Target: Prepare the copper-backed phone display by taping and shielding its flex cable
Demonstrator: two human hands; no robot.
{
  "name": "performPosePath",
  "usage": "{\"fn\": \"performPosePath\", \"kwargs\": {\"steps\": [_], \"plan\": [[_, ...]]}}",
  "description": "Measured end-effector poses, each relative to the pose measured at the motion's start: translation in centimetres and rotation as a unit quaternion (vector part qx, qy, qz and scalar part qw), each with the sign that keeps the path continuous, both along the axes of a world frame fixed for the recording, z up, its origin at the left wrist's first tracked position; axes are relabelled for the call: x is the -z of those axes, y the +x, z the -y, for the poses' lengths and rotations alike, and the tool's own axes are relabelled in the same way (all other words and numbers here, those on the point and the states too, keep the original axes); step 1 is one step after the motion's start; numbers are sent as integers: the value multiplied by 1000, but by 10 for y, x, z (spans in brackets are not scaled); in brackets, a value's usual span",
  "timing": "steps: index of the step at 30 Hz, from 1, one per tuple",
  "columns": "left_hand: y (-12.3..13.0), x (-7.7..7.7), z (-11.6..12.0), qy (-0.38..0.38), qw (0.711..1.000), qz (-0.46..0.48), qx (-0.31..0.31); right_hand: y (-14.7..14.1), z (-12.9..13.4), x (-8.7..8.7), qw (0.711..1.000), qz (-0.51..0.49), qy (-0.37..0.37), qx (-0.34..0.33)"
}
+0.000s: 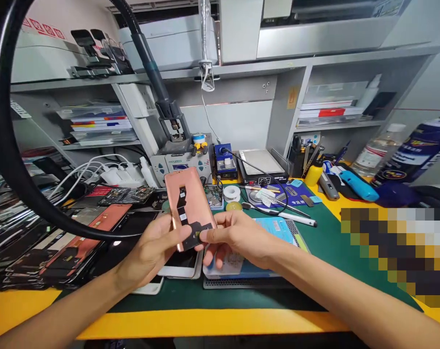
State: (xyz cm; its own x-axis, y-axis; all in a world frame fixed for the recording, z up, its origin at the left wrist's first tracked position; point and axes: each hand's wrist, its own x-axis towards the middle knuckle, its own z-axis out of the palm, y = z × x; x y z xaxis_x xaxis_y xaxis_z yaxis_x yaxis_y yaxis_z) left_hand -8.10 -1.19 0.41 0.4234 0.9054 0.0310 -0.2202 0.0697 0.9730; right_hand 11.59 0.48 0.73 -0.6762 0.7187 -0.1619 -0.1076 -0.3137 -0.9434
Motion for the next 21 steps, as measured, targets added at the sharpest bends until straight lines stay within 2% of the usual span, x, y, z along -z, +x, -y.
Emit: {"fn": "performPosePath", "kwargs": {"steps": [6,12,21], "plan": [[-1,8,-2,4,996,-45,-74,0,3,-4,998,42,35,29],[-2,3,-2,-5,995,-77,-59,-1,6,-5,990,114,76,17],[-8,5,-5,-15,994,-96,-55,0,8,-2,989,120,83,7]]}}
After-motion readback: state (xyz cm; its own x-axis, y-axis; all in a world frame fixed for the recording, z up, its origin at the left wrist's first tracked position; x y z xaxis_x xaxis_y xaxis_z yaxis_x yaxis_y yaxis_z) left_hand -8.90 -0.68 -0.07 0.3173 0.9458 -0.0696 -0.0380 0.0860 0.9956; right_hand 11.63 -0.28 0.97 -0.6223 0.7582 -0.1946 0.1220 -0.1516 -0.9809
